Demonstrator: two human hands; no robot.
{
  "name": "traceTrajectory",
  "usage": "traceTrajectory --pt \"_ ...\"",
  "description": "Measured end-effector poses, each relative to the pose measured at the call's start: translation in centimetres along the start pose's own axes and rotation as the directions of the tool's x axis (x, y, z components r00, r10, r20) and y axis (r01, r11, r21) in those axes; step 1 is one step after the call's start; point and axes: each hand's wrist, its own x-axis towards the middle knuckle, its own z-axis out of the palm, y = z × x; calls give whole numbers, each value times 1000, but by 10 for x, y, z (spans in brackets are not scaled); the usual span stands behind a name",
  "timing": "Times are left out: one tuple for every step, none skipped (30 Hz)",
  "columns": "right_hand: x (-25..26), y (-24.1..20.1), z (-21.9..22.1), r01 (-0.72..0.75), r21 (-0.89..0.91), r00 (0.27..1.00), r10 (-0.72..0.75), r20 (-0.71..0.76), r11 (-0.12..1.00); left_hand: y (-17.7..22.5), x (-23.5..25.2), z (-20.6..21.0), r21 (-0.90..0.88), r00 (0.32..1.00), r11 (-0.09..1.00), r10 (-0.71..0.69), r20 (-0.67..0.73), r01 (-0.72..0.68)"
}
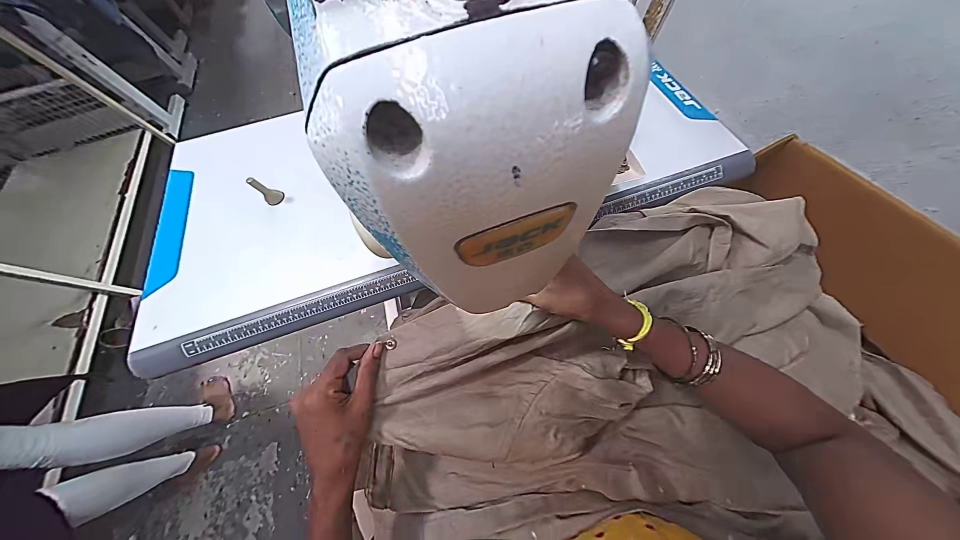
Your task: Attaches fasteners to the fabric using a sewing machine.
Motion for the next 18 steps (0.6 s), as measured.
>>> traceTrajectory --pt "1 -2 1 -25 -4 1000 25 -6 1000 -1 -3 3 -8 1000 1000 -5 6 5" --pt "0 -1 2 -33 4 999 33 -4 999 -1 -4 7 -13 1000 1000 -13 20 13" --pt "-1 2 1 -19 24 1000 19 3 1000 -1 -4 11 -19 1000 1000 -17 24 17" --pt "-1 7 -3 16 45 1000 -17 21 999 -1 -2 15 -26 1000 1000 -17 16 18" --pt "-2 14 -7 64 71 997 -66 27 995 1 1 17 -31 1000 999 -14 4 14" --pt "-4 23 -11 100 94 995 -102 18 991 4 3 16 -40 1000 999 -7 -4 7" --pt "-6 31 -17 124 94 992 -125 1 988 9 6 14 -43 1000 999 1 -9 -1" --pt "-8 38 -22 136 76 991 -135 -24 988 15 8 13 -39 1000 999 15 -15 -16" --pt "-9 46 -27 144 61 989 -141 -51 988 22 11 12 -29 999 999 36 -21 -37" --pt "-10 51 -29 143 53 988 -139 -72 988 28 14 12 -17 998 998 64 -26 -64" --pt "-11 55 -32 137 39 987 -133 -88 990 32 17 12 -6 996 996 89 -28 -89" --pt "-11 57 -34 135 23 986 -132 -99 991 35 22 13 4 994 994 108 -31 -108" --pt "-11 58 -35 136 4 985 -135 -109 991 37 25 14 13 992 993 121 -36 -121" --pt "-11 61 -33 145 -19 982 -146 -121 989 37 26 15 24 991 991 129 -36 -128" --pt "-11 62 -32 162 -51 977 -167 -134 986 36 27 15 32 990 990 135 -29 -134" --pt "-11 64 -31 173 -91 974 -184 -133 981 36 27 17 44 991 990 136 -16 -135" --pt "-11 66 -32 182 -139 972 -199 -122 973 34 25 18 58 991 989 136 -4 -135" --pt "-9 69 -34 179 -189 974 -200 -104 966 33 24 20 71 991 988 136 8 -137"
